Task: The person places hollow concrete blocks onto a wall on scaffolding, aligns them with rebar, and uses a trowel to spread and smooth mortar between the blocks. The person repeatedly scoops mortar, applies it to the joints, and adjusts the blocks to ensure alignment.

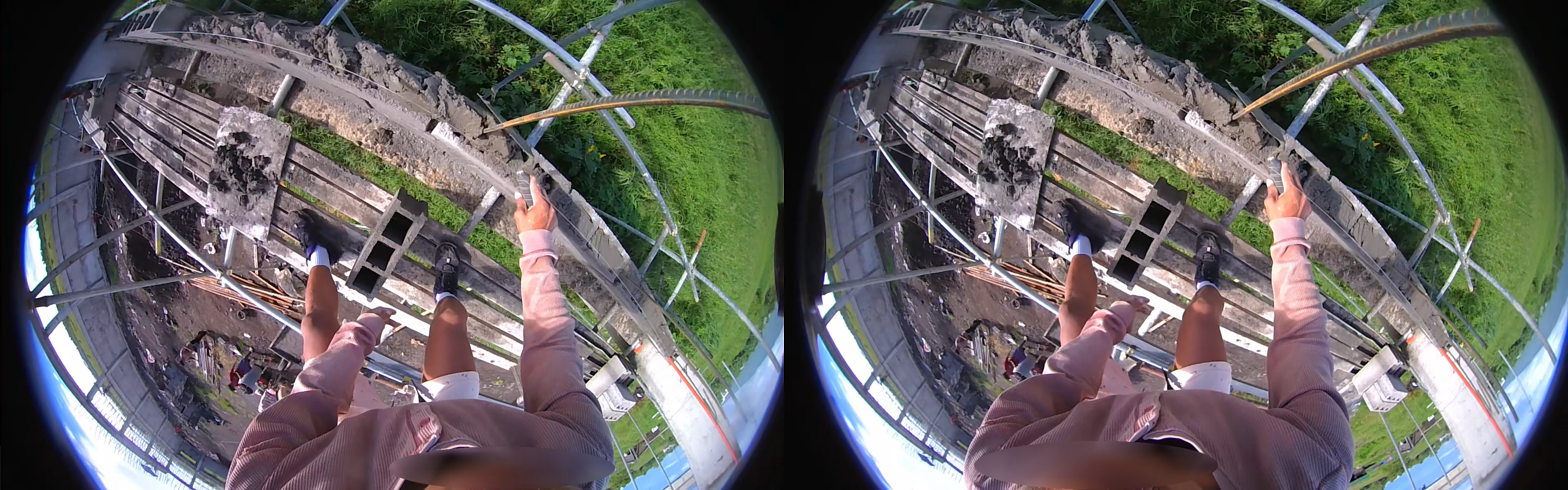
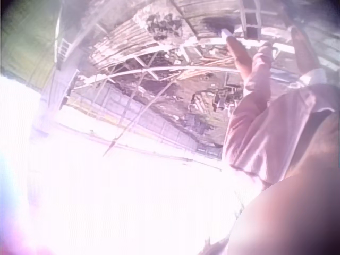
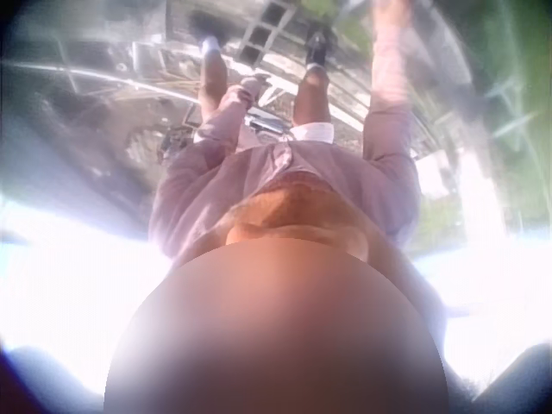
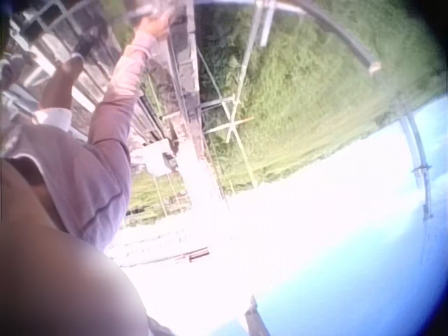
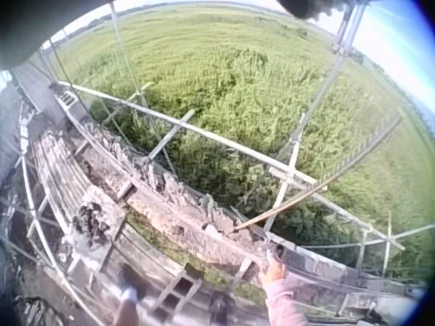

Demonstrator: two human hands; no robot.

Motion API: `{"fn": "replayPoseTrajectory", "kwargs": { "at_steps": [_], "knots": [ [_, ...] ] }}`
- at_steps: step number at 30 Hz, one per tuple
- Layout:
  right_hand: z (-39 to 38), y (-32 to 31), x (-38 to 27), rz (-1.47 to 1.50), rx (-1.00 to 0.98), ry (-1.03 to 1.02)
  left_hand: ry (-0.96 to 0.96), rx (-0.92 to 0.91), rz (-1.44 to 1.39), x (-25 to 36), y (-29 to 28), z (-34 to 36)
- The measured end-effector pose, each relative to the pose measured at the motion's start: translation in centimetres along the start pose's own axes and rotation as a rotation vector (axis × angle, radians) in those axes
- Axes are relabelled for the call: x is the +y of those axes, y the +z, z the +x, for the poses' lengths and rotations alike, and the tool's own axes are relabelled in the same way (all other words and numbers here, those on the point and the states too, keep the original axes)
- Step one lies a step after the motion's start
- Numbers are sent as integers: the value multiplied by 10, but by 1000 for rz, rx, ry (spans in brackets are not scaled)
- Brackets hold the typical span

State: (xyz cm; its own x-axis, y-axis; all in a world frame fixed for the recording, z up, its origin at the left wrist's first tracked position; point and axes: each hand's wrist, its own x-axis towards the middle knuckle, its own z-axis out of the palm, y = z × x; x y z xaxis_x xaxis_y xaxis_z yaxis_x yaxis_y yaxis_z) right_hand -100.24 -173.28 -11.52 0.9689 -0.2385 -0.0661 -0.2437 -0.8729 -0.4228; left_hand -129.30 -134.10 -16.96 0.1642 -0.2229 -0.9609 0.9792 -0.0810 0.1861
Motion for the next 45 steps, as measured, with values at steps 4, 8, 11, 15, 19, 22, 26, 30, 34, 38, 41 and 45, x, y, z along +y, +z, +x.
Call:
{"fn": "replayPoseTrajectory", "kwargs": {
  "at_steps": [4, 8, 11, 15, 19, 22, 26, 30, 34, 38, 41, 45],
  "knots": [
    [-99, -5, 4, -38, 141, 154, -115, -1, 109, -3, -3, -4],
    [-194, -41, -36, -152, -166, 308, -25, -4, -144, -2, -8, 14],
    [-204, -22, -99, -170, -359, 117, 9, -40, -285, -16, -16, 54],
    [-121, 114, -229, -56, -637, -254, 67, -103, -527, -33, -19, 116],
    [0, 342, -431, -213, -733, -490, 179, -262, -935, -25, 15, 163],
    [69, 487, -593, -368, -718, -560, 223, -421, -1325, -25, 54, 187],
    [103, 601, -733, -596, -546, -891, 159, -378, -2088, -1, 82, 185],
    [90, 644, -748, -722, -738, -1209, -38, -149, -3044, 84, 88, 135],
    [82, 601, -694, -929, -872, -1178, -355, -889, -3465, 113, 42, 107],
    [108, 542, -673, -927, -830, -1107, 643, -819, -2964, 114, 37, 109],
    [125, 540, -681, -704, -698, -1002, 676, -542, -2656, 111, 78, 123],
    [68, 579, -662, -612, -706, -739, 950, -357, -2560, 92, 129, 145]
  ]
}}
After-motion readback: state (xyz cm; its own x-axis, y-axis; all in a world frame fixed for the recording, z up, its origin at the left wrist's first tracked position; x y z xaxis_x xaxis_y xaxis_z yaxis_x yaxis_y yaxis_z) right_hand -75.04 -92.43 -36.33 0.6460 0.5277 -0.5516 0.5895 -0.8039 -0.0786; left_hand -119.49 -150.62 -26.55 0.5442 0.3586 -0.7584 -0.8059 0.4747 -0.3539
